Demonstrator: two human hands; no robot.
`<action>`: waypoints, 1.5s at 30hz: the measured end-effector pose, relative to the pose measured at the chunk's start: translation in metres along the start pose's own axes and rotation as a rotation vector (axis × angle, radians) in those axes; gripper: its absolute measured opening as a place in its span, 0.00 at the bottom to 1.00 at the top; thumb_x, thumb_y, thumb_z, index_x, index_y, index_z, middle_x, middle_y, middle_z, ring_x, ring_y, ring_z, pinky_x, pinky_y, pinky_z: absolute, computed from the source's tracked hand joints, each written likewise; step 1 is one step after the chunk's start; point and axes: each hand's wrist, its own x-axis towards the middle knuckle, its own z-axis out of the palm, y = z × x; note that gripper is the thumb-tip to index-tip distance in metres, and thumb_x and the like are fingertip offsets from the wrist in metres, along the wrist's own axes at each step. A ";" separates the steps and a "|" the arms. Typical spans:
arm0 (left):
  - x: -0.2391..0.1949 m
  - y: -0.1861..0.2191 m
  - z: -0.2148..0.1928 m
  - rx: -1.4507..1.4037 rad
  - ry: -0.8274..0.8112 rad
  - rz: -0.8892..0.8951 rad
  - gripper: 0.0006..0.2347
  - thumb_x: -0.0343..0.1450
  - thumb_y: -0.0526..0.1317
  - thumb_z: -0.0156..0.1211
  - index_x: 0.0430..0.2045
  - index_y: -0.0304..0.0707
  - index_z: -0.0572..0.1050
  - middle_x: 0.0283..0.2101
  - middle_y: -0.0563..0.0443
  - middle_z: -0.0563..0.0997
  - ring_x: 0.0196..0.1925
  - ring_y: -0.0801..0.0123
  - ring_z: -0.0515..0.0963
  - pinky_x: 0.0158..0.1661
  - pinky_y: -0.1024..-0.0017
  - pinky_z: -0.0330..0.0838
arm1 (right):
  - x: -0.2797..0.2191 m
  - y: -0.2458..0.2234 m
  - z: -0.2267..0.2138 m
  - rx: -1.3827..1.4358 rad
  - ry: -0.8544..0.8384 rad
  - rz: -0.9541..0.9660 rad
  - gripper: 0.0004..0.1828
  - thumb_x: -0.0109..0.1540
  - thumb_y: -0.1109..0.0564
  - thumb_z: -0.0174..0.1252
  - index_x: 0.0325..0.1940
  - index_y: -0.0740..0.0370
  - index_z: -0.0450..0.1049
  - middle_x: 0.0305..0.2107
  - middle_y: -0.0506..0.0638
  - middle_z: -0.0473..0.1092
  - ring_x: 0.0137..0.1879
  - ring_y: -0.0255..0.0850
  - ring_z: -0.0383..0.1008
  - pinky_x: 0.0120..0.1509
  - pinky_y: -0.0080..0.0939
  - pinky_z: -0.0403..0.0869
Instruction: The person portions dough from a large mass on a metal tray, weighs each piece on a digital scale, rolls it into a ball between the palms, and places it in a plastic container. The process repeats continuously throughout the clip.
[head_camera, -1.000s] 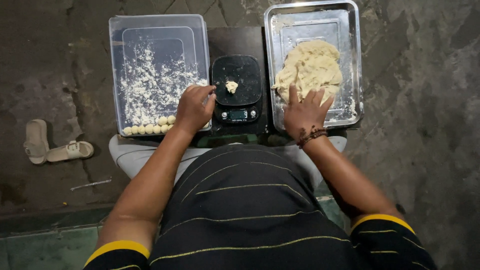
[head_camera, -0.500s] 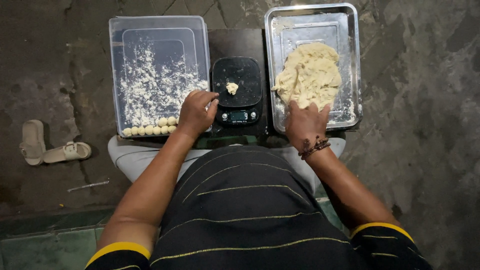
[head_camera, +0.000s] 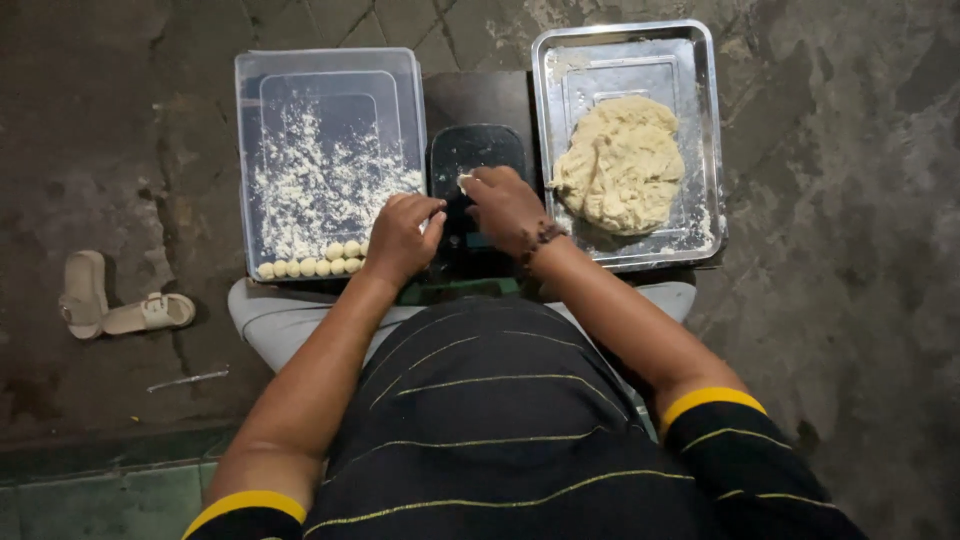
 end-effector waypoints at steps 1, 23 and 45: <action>-0.004 -0.004 0.003 0.003 -0.001 0.006 0.07 0.69 0.35 0.67 0.39 0.38 0.83 0.33 0.44 0.84 0.38 0.47 0.84 0.45 0.55 0.75 | 0.008 -0.004 0.000 -0.001 0.007 0.001 0.24 0.57 0.49 0.69 0.57 0.50 0.74 0.48 0.52 0.73 0.52 0.56 0.77 0.48 0.49 0.78; 0.016 0.017 0.004 -0.271 0.038 -0.293 0.08 0.75 0.38 0.61 0.44 0.35 0.82 0.43 0.39 0.84 0.49 0.42 0.81 0.51 0.52 0.73 | 0.025 -0.040 -0.034 0.770 0.099 0.855 0.08 0.56 0.54 0.70 0.40 0.51 0.83 0.25 0.48 0.77 0.34 0.40 0.80 0.38 0.36 0.79; 0.089 0.153 -0.044 -0.473 0.194 -0.134 0.20 0.81 0.39 0.47 0.63 0.17 0.67 0.67 0.17 0.66 0.71 0.34 0.62 0.71 0.47 0.54 | 0.033 -0.105 -0.127 1.055 0.516 0.271 0.27 0.79 0.50 0.30 0.77 0.70 0.56 0.69 0.65 0.60 0.76 0.48 0.55 0.84 0.53 0.50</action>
